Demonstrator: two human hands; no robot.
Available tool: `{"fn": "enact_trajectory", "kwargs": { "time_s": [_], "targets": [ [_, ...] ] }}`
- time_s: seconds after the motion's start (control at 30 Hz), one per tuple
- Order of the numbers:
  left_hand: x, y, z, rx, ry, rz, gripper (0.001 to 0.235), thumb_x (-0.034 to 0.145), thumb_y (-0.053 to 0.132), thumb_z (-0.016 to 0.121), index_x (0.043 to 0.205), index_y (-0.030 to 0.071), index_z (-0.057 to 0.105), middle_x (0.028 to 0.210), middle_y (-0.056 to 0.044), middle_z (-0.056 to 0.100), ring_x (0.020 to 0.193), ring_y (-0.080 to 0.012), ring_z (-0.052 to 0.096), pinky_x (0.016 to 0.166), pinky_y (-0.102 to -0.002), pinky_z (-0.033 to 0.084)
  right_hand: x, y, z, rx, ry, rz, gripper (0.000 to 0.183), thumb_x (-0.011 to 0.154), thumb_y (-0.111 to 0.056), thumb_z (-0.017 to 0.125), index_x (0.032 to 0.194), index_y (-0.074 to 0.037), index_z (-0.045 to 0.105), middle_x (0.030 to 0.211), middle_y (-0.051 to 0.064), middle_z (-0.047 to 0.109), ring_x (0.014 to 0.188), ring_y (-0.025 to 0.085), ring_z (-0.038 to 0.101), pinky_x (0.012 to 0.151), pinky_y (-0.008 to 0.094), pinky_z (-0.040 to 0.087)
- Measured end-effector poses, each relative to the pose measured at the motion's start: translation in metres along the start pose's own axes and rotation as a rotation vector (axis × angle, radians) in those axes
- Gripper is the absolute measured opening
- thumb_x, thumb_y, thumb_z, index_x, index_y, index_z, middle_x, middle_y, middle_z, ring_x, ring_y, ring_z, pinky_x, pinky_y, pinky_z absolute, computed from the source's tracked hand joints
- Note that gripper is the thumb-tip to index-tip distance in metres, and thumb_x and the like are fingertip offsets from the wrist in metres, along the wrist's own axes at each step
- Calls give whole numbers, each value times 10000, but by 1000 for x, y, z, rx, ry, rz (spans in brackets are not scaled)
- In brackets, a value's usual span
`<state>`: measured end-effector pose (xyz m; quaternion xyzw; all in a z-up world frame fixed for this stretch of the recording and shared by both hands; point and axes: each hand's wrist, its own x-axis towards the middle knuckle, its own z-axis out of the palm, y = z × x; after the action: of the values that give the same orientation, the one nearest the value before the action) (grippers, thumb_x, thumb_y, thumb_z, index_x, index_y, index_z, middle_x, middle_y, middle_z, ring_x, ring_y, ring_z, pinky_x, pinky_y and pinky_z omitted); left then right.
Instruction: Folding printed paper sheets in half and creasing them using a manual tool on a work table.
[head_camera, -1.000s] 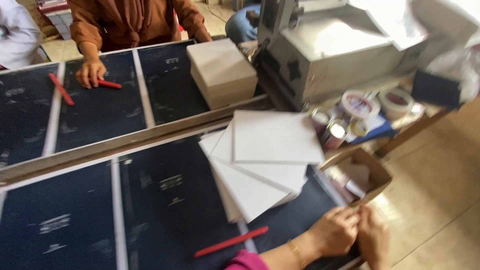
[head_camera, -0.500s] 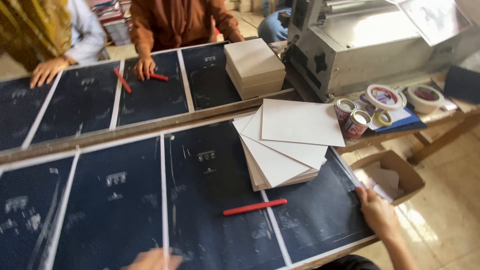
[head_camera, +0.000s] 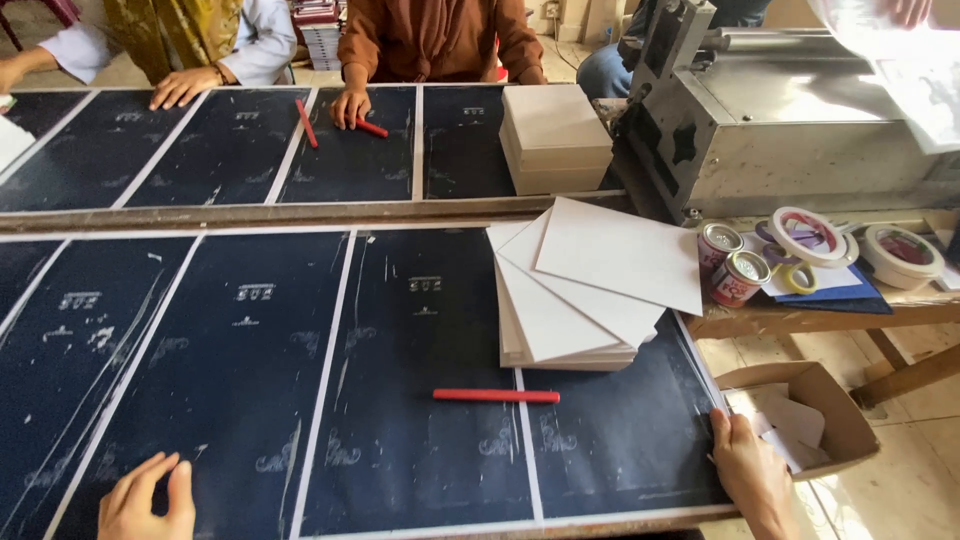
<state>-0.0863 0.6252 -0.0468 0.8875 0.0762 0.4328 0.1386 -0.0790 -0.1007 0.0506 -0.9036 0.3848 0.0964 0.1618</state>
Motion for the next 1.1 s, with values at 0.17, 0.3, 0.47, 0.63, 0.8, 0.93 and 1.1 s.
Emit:
{"fn": "enact_trajectory", "kwargs": {
  "time_s": [0.17,0.3,0.47,0.63,0.8,0.93,1.1],
  "targets": [
    [11,32,-19,44,-16,-10,161,1002,32,728,1135,99,789,1249,-54,745,1106,-273,683,1037,-385,524,-7,1,0,21,61,-29,610,1021,-594,268,1223,-121,598,1208,320,666,1111,575,598,938,597,439],
    [19,51,-43,59,-37,-24,161,995,97,694,1120,136,787,1234,-47,740,1090,-292,665,974,-398,510,-10,2,8,10,132,-73,585,1038,-566,291,1163,-86,602,1161,338,674,1089,575,605,905,606,454],
    [18,51,-49,96,-56,-4,158,978,168,701,1110,173,787,1269,-1,727,1094,-262,667,925,-370,524,-43,-16,1,46,208,-30,555,1053,-521,296,1162,-61,588,1134,345,676,1063,566,613,872,599,448],
    [11,36,-32,-16,27,51,140,970,79,743,1095,119,791,1229,-51,742,1076,-289,683,960,-413,529,-31,-2,35,36,494,-115,460,1057,-422,369,1362,-159,590,1297,175,636,1167,399,567,913,521,458],
    [20,62,-58,9,-44,-4,151,985,54,713,1094,123,791,1227,-34,740,1086,-272,665,935,-375,518,-71,-15,73,18,625,-250,563,1022,-475,383,1457,-138,500,1526,187,441,1393,390,388,1117,552,265],
    [16,57,-55,9,-28,-19,153,984,46,692,1064,137,784,1213,1,737,1066,-243,661,931,-359,510,-123,-27,106,313,982,-527,296,1087,-156,503,1284,-48,697,1379,167,647,1386,316,515,1215,435,213],
    [17,71,-62,-25,18,-50,138,1048,66,649,1055,112,779,1108,-7,743,1003,-243,671,859,-351,510,-206,-71,141,531,1034,-675,423,1112,-203,323,1377,14,571,1481,191,505,1446,377,363,1258,514,157]
  ]
}}
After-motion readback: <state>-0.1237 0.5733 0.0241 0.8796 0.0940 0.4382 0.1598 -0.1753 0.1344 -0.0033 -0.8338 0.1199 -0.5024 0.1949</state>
